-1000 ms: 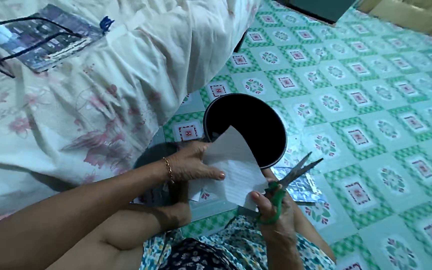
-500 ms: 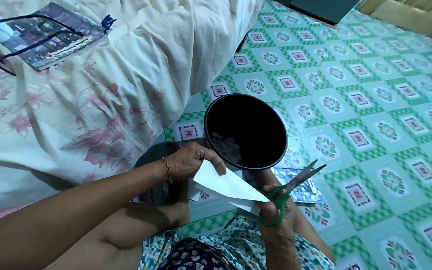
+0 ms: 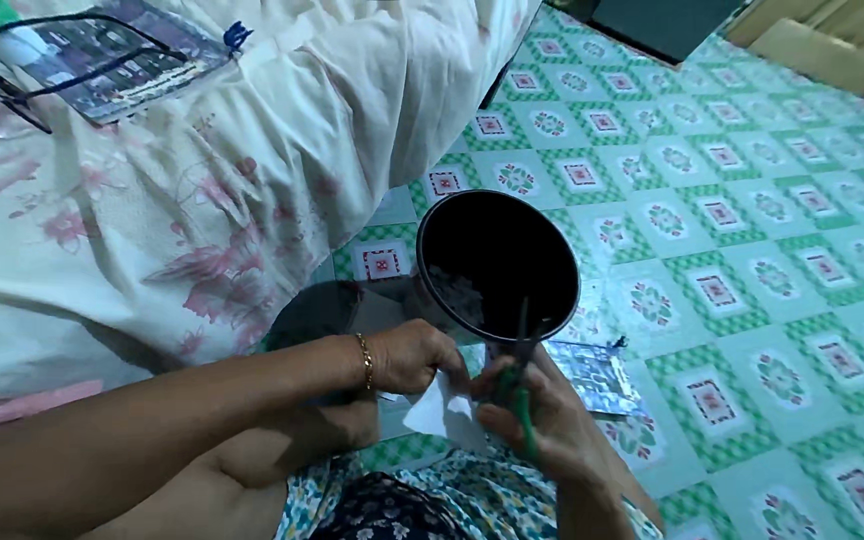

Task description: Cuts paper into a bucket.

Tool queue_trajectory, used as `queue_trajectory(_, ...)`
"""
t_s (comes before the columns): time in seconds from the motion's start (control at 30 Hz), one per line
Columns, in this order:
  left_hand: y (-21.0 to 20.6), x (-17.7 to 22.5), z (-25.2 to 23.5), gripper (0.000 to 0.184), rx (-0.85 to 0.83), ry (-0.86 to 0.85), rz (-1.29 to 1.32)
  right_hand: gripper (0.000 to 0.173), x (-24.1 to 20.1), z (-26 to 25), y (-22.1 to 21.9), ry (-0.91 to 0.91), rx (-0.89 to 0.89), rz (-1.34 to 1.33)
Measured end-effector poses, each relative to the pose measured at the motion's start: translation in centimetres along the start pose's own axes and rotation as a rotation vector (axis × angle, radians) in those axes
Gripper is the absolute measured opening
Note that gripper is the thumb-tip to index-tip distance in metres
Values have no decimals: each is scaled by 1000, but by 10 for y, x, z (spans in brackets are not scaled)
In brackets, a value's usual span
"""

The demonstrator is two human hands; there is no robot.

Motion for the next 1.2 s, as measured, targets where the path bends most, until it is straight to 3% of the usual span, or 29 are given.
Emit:
queue_trajectory(0.1,6,-2,3,22,50,-3,11,28,3,-2,-13,-47,100,-15)
queue_trajectory(0.23,13,-4,3,20,162,-59,48,40,8,-4,-12,11,80,35)
queue_trajectory(0.33,11,0,2,20,169,-83,20,31,5,-1,-15,20,138,10)
queue_trajectory(0.4,15,2,3,24,207,-31,35,26,2,1,-17,5,215,-43)
queue_trajectory(0.5,33,0,3,30,278,182,243,26,3,5,-15,-14,282,-111)
queue_trajectory(0.57,40,-3,4,33,235,244,307,26,3,6,-15,-10,285,-118)
queue_trajectory(0.7,23,-10,3,27,68,285,135,25,-1,4,-22,15,247,-94)
queue_trajectory(0.8,26,-12,3,17,104,334,36,25,2,5,-28,-38,242,-71)
queue_trajectory(1.03,57,-8,9,19,172,305,-162,28,19,25,-24,-134,262,-137)
queue_trajectory(1.2,51,-26,14,14,27,328,-167,27,22,23,6,-129,319,-77)
Point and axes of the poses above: each hand's wrist, its own z-axis away from the middle knuckle, its own y-axis out of the back of the hand, x = y × z, the point moved 6 cm from there along -z, towards the middle knuckle, and after that the axes turned 3 degrees about x, right-handed, at the moved point
